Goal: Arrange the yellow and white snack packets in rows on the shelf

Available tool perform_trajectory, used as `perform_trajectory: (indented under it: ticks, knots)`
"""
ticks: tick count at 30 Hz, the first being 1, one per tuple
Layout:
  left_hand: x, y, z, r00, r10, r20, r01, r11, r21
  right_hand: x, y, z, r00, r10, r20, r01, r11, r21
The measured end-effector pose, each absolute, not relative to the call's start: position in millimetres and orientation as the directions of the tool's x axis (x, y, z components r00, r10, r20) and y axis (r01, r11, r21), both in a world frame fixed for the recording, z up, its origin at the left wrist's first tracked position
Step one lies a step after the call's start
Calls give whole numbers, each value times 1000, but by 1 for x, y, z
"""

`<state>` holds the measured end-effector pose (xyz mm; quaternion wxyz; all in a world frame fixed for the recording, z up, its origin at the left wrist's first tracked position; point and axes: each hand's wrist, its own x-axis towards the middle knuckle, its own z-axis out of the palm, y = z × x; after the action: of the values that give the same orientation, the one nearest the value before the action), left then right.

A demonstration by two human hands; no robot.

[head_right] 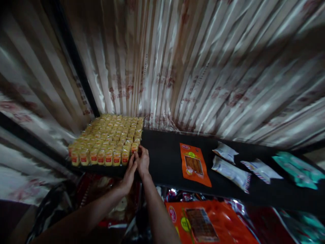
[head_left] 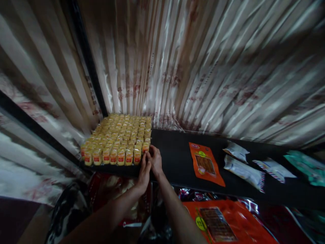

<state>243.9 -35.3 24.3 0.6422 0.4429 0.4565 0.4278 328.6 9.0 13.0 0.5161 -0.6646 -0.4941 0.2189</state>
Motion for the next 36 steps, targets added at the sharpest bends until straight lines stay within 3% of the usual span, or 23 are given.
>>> perform_trajectory:
  ticks: [8, 14, 19, 25, 33, 36]
  knots:
    - [244, -33, 22, 221, 967, -130, -111, 157, 981, 329, 4, 8, 454, 851, 265, 442, 43, -896]
    - [243, -29, 20, 234, 964, -126, -96, 152, 984, 326, 7, 7, 414, 891, 189, 390, 14, -921]
    - [244, -30, 13, 226, 967, -120, -93, 144, 985, 330, 7, 5, 354, 912, 207, 368, 68, -927]
    - [242, -33, 16, 192, 979, -70, -91, 89, 992, 333, 2, 6, 379, 915, 137, 282, 28, -959]
    - [202, -72, 25, 236, 972, 1, 209, -52, 977, 303, -52, 25, 570, 807, 155, 243, 15, -970]
    - [174, -95, 3, 288, 953, -93, 263, 15, 965, 284, -88, 16, 453, 886, 104, 274, -27, -961]
